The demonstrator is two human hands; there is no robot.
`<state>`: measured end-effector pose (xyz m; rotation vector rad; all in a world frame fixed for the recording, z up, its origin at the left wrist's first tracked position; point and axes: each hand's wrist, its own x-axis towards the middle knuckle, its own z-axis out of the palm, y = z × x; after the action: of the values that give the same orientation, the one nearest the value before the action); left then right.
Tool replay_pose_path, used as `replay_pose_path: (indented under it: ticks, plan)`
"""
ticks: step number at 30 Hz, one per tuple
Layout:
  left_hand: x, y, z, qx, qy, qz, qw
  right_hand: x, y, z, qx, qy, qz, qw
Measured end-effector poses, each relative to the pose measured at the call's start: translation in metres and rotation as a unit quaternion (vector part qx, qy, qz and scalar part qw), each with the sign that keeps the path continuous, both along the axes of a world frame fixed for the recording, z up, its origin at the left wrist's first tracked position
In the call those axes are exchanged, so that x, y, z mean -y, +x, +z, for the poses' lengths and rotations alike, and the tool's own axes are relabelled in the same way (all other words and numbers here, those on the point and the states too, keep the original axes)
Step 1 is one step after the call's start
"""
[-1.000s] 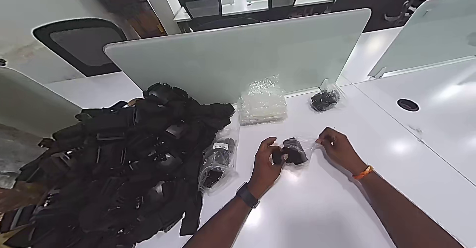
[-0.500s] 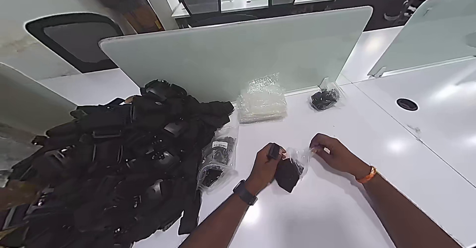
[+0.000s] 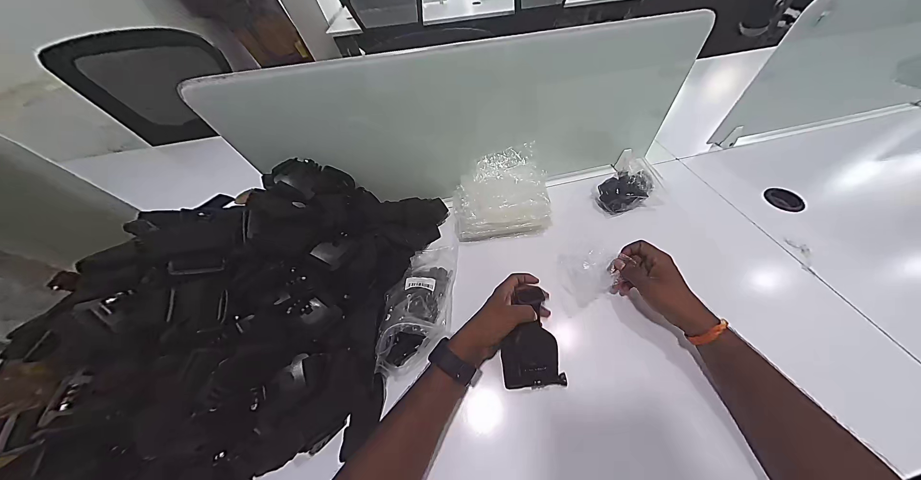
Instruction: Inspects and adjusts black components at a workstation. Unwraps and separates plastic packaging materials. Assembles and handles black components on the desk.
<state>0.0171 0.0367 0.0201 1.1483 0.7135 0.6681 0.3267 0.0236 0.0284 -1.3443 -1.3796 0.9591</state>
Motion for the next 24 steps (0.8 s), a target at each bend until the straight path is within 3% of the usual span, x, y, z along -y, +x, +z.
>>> replay_pose_path:
  ticks: [3, 5, 7, 11, 16, 21, 24]
  plan:
    - [0.000, 0.000, 0.010, -0.113, 0.182, 0.056, 0.975, 0.006, -0.012, 0.006, -0.027, 0.018, 0.003, 0.999]
    - [-0.001, 0.003, 0.013, -0.186, 0.306, 0.154, 0.921, 0.010, -0.018, 0.008, -0.046, 0.033, 0.018, 0.998]
    - [-0.006, 0.006, 0.012, -0.193, 0.351, 0.187, 0.897, 0.014, -0.026, 0.008, -0.081, 0.047, 0.048, 0.994]
    - [-0.006, 0.019, 0.007, -0.112, 0.267, 0.167, 0.943, 0.020, -0.040, 0.007, -0.109, 0.068, 0.095, 0.987]
    - [-0.010, 0.018, 0.001, -0.040, 0.228, 0.318, 0.919, 0.019, -0.036, -0.001, -0.098, 0.130, 0.018, 0.986]
    - [-0.009, 0.018, 0.003, 0.006, 0.172, 0.251, 0.953, 0.015, -0.023, 0.002, -0.092, 0.029, 0.183, 0.978]
    - [-0.008, 0.021, 0.002, 0.003, 0.169, 0.237, 0.957, 0.017, -0.024, 0.005, -0.088, -0.006, 0.206, 0.975]
